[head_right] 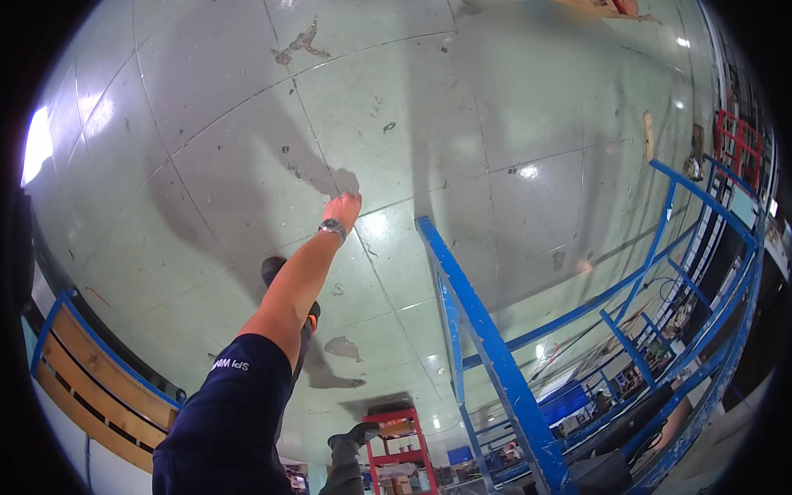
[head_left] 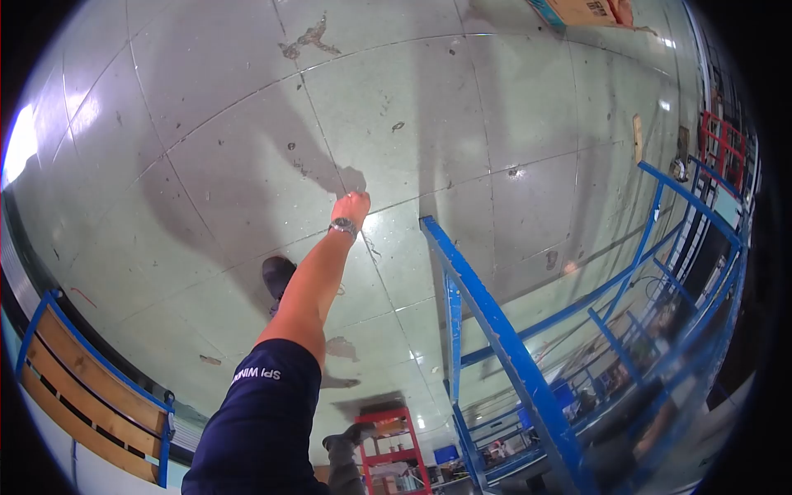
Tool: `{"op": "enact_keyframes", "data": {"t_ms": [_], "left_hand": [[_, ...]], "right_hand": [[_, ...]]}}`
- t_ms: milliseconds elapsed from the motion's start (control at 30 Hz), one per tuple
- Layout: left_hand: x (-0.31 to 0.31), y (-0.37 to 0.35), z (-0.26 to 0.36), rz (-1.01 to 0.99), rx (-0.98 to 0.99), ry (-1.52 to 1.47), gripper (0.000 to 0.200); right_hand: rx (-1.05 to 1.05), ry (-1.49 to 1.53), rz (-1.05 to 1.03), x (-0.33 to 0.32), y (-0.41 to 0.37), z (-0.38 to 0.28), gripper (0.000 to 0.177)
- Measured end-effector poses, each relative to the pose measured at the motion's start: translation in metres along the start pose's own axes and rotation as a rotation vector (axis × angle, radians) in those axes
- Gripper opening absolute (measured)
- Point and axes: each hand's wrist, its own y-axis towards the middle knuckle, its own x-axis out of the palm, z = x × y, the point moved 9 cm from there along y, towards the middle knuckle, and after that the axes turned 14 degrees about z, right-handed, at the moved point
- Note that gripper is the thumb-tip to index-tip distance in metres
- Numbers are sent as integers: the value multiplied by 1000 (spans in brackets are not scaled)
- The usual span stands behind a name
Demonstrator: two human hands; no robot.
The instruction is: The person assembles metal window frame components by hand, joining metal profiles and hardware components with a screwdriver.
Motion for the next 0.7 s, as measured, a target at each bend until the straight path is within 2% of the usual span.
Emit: {"op": "enact_keyframes", "data": {"t_ms": [67,100,133,167,200,233,267,300,333,367,433,467,500,533,567,600,633,667,700], "left_hand": [[-9,-25,11,-95,28,-37,23],[-10,-46,15,-114,8,-79,26],[-5,-73,23,-91,68,-173,24],[-22,-105,40,-217,113,-139,23],[-31,-137,53,-225,136,-206,23],[-36,-171,70,-258,236,-245,24],[-79,-202,92,-225,287,-337,24],[-136,-230,116,-283,343,-513,25],[-214,-251,139,-206,367,-677,24],[-293,-273,159,-282,244,-794,20],[-440,-313,216,-202,437,-887,17],[-519,-338,249,-217,532,-914,17],[-598,-366,283,-244,620,-941,19],[-680,-401,316,-92,766,-977,22],[-751,-440,345,60,907,-1014,25],[-810,-486,371,225,1121,-950,27],[-859,-538,391,383,1318,-879,29],[-904,-597,411,506,1562,-769,28],[-944,-660,426,602,1772,-885,17]], "right_hand": [[54,46,-5,0,-2,-1,37],[92,70,-10,2,-4,-1,37],[139,87,-18,6,-6,2,37],[199,83,-43,13,-6,-1,37],[248,-84,-149,25,-4,0,33],[505,707,238,24,-13,14,34],[464,652,117,79,-53,50,40],[421,599,0,129,-95,73,46],[925,1145,-42,116,-70,22,46],[791,1130,2,86,-42,6,42],[532,1090,107,25,10,-28,36],[441,958,272,18,7,-26,38],[482,870,288,5,4,-21,38],[432,824,384,-8,-7,-20,39],[425,776,371,-43,-17,-17,37],[510,892,378,-64,-41,-13,37],[646,1014,272,-84,-71,-11,34],[664,1096,296,-107,-106,-14,31],[679,1112,333,-142,-144,-18,26]]}}
